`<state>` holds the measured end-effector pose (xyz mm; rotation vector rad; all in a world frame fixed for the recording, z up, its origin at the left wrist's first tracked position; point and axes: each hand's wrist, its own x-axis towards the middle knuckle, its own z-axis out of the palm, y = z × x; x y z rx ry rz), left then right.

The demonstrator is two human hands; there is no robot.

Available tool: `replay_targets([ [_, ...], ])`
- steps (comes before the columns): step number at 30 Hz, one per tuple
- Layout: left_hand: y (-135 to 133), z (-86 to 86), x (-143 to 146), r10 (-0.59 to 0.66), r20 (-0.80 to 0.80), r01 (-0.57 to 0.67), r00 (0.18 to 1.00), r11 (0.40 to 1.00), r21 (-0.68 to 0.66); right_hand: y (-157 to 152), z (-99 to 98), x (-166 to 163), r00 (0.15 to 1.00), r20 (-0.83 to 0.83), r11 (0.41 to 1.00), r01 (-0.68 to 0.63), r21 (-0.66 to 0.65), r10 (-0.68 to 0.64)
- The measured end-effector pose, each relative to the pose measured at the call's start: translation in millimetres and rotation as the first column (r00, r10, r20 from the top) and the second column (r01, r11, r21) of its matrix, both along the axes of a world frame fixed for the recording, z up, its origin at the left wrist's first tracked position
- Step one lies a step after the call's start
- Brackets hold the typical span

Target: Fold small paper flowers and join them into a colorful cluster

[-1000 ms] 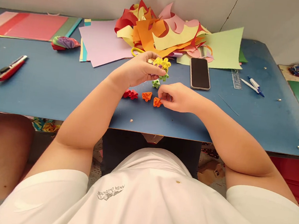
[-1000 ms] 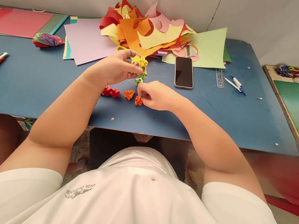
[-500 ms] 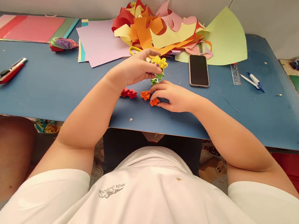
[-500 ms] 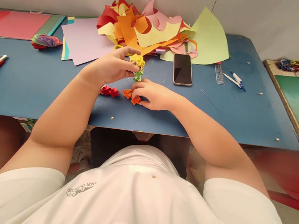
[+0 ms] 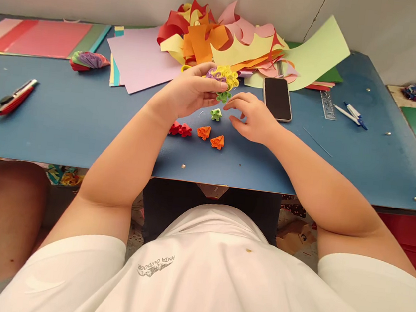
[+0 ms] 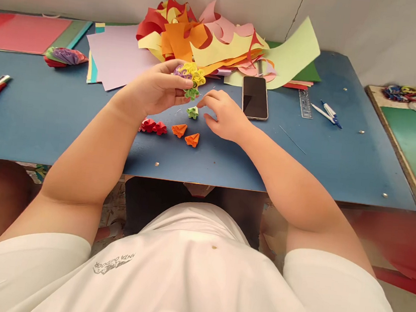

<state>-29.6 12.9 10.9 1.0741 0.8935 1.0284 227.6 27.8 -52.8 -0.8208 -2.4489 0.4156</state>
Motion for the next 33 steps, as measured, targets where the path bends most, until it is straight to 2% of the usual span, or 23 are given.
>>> replay_targets([
  [5,-1,-0.4,2,-0.003,0.033,0.004,0.999,0.999,-0.032,10,-19.0,-4,0.985,0.137,0.988,-0.116,0.102,0.102],
  [12,-8,5.4,4,0.027,0.021,-0.026,0.999,0.999,-0.026,13,-7.8,-19,0.932,0.358,0.965,-0.141,0.22,0.055],
  [16,-5,4.4,4,0.008,0.036,-0.008,0.999,1.0,-0.017,16,-7.3,-23,0.931,0.366,0.953,-0.101,0.287,-0.012],
  [19,-3,1.8,3,-0.012,0.044,0.012,0.999,1.0,-0.009,18,-12.9,-21,0.957,0.286,0.934,-0.065,0.351,-0.04],
  [22,-1,-0.3,3,0.021,0.027,-0.021,0.999,1.0,-0.007,17,-18.1,-19,0.982,0.186,0.93,-0.041,0.367,-0.03],
  [25,1,-1.7,4,0.053,-0.045,-0.055,0.998,0.997,-0.052,13,-20.9,-19,1.0,-0.006,0.941,0.013,0.337,-0.012],
  [29,3,-2.4,4,0.034,-0.129,-0.044,0.991,0.996,-0.08,16,-23.7,-19,0.927,-0.373,0.923,0.117,0.366,0.031],
  [33,5,-4.1,4,-0.044,-0.128,0.033,0.991,0.996,-0.087,23,-23.2,-17,0.871,-0.48,0.896,0.131,0.424,0.1],
])
